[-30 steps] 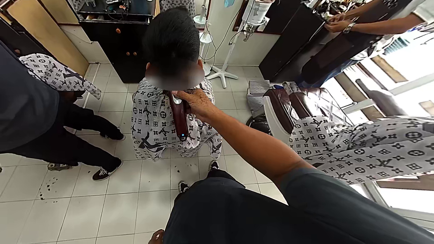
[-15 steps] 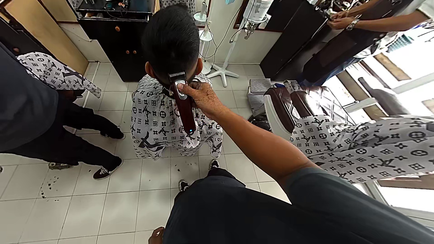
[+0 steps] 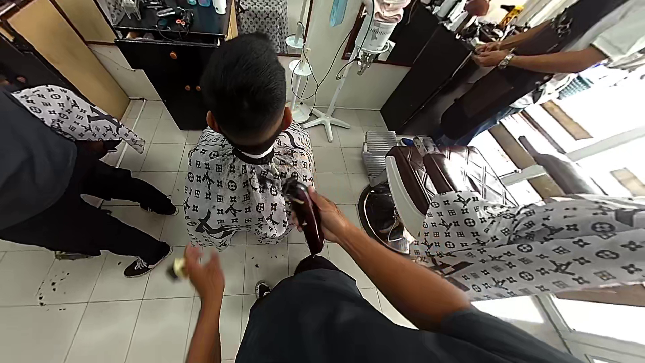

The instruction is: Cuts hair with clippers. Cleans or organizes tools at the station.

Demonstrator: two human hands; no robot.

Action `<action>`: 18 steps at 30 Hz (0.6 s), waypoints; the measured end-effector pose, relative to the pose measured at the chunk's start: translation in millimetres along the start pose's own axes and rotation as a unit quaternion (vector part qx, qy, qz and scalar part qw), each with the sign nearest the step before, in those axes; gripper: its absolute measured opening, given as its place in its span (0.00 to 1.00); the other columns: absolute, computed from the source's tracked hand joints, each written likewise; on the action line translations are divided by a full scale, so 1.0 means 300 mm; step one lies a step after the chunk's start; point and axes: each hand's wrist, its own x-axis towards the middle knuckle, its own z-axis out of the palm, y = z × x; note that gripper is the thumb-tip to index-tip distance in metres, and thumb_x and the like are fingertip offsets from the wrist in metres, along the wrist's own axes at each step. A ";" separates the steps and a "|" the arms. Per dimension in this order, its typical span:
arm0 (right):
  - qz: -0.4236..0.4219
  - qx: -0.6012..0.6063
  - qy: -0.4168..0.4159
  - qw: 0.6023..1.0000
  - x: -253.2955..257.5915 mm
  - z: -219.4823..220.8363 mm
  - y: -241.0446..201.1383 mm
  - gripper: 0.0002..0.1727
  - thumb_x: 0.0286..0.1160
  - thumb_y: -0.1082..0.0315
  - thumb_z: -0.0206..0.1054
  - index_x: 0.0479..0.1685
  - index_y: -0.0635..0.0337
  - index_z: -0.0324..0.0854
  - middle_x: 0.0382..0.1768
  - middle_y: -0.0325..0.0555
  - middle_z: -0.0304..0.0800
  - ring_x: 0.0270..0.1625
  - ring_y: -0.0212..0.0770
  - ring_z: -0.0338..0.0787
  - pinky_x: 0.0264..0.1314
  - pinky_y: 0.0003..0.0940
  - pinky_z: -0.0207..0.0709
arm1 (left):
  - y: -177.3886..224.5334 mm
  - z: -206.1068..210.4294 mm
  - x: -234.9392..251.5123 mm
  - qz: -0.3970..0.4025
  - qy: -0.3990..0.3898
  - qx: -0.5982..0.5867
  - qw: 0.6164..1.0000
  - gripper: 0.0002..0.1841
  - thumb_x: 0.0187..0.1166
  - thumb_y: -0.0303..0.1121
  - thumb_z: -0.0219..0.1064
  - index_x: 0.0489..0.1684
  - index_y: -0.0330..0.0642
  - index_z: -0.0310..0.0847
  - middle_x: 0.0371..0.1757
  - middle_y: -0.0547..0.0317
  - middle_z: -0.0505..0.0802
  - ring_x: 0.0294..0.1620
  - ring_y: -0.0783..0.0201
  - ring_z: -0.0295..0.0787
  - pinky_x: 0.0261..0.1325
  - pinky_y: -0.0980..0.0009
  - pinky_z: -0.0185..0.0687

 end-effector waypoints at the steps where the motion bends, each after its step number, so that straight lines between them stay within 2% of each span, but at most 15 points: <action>1: 0.031 0.039 0.017 0.999 -0.013 -0.029 0.010 0.40 0.94 0.42 0.22 0.62 0.64 0.74 0.31 0.47 0.87 0.25 0.39 0.87 0.27 0.31 0.84 | 0.184 0.044 0.078 0.053 -0.073 0.043 0.995 0.33 0.84 0.36 0.64 0.83 0.20 0.59 0.64 0.25 0.85 0.61 0.40 0.87 0.66 0.46 0.82; 2: 0.059 0.046 0.031 0.997 -0.021 -0.052 0.003 0.44 0.91 0.38 0.18 0.60 0.64 0.75 0.26 0.45 0.85 0.20 0.38 0.84 0.21 0.30 0.81 | 0.357 0.083 0.145 0.077 -0.170 0.072 0.980 0.28 0.85 0.39 0.63 0.78 0.27 0.70 0.57 0.38 0.91 0.54 0.51 0.91 0.57 0.53 0.87; 3: 0.080 0.032 0.031 0.996 -0.026 -0.071 -0.016 0.47 0.90 0.36 0.16 0.58 0.64 0.76 0.22 0.44 0.84 0.17 0.37 0.82 0.18 0.29 0.79 | 0.511 0.114 0.202 0.100 -0.271 0.073 0.955 0.22 0.86 0.40 0.63 0.72 0.34 0.78 0.51 0.49 0.94 0.45 0.60 0.92 0.49 0.61 0.88; 4: 0.092 0.015 0.021 0.995 -0.030 -0.090 -0.040 0.49 0.88 0.34 0.14 0.57 0.64 0.76 0.21 0.43 0.84 0.16 0.37 0.82 0.17 0.29 0.78 | 0.630 0.145 0.247 0.136 -0.338 0.038 0.931 0.18 0.86 0.38 0.63 0.66 0.38 0.84 0.45 0.58 0.96 0.37 0.69 0.91 0.40 0.70 0.86; 5: 0.093 0.004 0.010 0.996 -0.032 -0.107 -0.063 0.50 0.87 0.34 0.14 0.56 0.64 0.77 0.19 0.43 0.84 0.15 0.36 0.82 0.16 0.28 0.78 | 0.711 0.178 0.279 0.174 -0.360 -0.036 0.916 0.14 0.85 0.34 0.62 0.61 0.38 0.86 0.40 0.62 0.96 0.30 0.74 0.88 0.33 0.76 0.83; 7: 0.070 -0.006 -0.008 0.998 -0.027 -0.150 -0.105 0.50 0.86 0.34 0.12 0.53 0.64 0.76 0.18 0.43 0.84 0.15 0.36 0.82 0.15 0.28 0.78 | 0.805 0.257 0.319 0.222 -0.321 -0.194 0.900 0.11 0.85 0.31 0.59 0.58 0.40 0.83 0.36 0.65 0.94 0.24 0.77 0.86 0.21 0.82 0.80; 8: 0.060 -0.007 -0.015 0.998 -0.020 -0.180 -0.123 0.50 0.86 0.34 0.13 0.53 0.63 0.76 0.19 0.43 0.84 0.15 0.36 0.83 0.15 0.28 0.79 | 0.836 0.296 0.328 0.209 -0.307 -0.206 0.905 0.11 0.86 0.32 0.57 0.59 0.43 0.80 0.36 0.64 0.94 0.23 0.76 0.87 0.18 0.82 0.78; 10: 0.059 0.001 -0.034 0.998 0.004 -0.253 -0.152 0.50 0.85 0.33 0.13 0.54 0.63 0.76 0.20 0.43 0.85 0.17 0.36 0.84 0.17 0.28 0.79 | 0.873 0.359 0.328 0.120 -0.339 -0.104 0.927 0.13 0.87 0.31 0.62 0.65 0.42 0.79 0.38 0.57 0.93 0.25 0.70 0.87 0.20 0.77 0.78; 11: 0.065 0.002 -0.047 0.997 0.023 -0.298 -0.169 0.50 0.85 0.32 0.13 0.54 0.63 0.76 0.21 0.42 0.85 0.17 0.36 0.83 0.18 0.28 0.79 | 0.881 0.389 0.324 0.094 -0.355 -0.066 0.928 0.14 0.86 0.30 0.64 0.67 0.43 0.80 0.39 0.57 0.94 0.25 0.71 0.87 0.22 0.77 0.77; 13: 0.069 -0.004 -0.075 0.995 0.079 -0.389 -0.223 0.49 0.85 0.32 0.15 0.54 0.63 0.76 0.21 0.42 0.85 0.17 0.35 0.84 0.18 0.27 0.80 | 0.882 0.433 0.316 0.135 -0.301 -0.125 0.936 0.13 0.84 0.30 0.63 0.63 0.44 0.83 0.38 0.62 0.95 0.25 0.76 0.87 0.23 0.83 0.78; 14: 0.067 -0.010 -0.093 0.993 0.106 -0.436 -0.256 0.46 0.86 0.32 0.20 0.54 0.63 0.75 0.22 0.41 0.86 0.18 0.34 0.84 0.19 0.27 0.80 | 0.878 0.460 0.321 0.161 -0.255 -0.180 0.937 0.12 0.83 0.31 0.61 0.61 0.44 0.83 0.37 0.64 0.95 0.26 0.77 0.88 0.23 0.83 0.81; 15: 0.063 -0.013 -0.114 0.991 0.127 -0.481 -0.284 0.42 0.87 0.32 0.29 0.55 0.63 0.75 0.23 0.41 0.86 0.19 0.34 0.85 0.20 0.27 0.81 | 0.870 0.486 0.329 0.166 -0.232 -0.212 0.935 0.13 0.83 0.31 0.61 0.61 0.46 0.82 0.38 0.64 0.95 0.28 0.75 0.90 0.24 0.82 0.83; 16: 0.059 -0.016 -0.137 0.989 0.143 -0.525 -0.308 0.38 0.86 0.32 0.43 0.56 0.63 0.74 0.24 0.41 0.87 0.20 0.34 0.86 0.22 0.27 0.82 | 0.858 0.512 0.329 0.158 -0.230 -0.212 0.937 0.14 0.80 0.32 0.62 0.62 0.45 0.80 0.40 0.64 0.95 0.30 0.74 0.91 0.25 0.81 0.84; 17: 0.057 -0.018 -0.156 0.986 0.161 -0.566 -0.337 0.36 0.76 0.34 0.63 0.57 0.63 0.75 0.26 0.41 0.88 0.21 0.35 0.87 0.23 0.28 0.84 | 0.847 0.537 0.317 0.152 -0.226 -0.199 0.941 0.16 0.78 0.32 0.65 0.63 0.43 0.80 0.41 0.63 0.95 0.31 0.74 0.91 0.26 0.80 0.84; 18: 0.058 -0.036 -0.172 0.983 0.185 -0.598 -0.377 0.37 0.65 0.40 0.77 0.58 0.63 0.74 0.27 0.41 0.88 0.22 0.35 0.87 0.24 0.29 0.85 | 0.844 0.559 0.297 0.172 -0.197 -0.179 0.948 0.16 0.77 0.33 0.67 0.61 0.41 0.83 0.41 0.65 0.96 0.30 0.75 0.90 0.27 0.80 0.84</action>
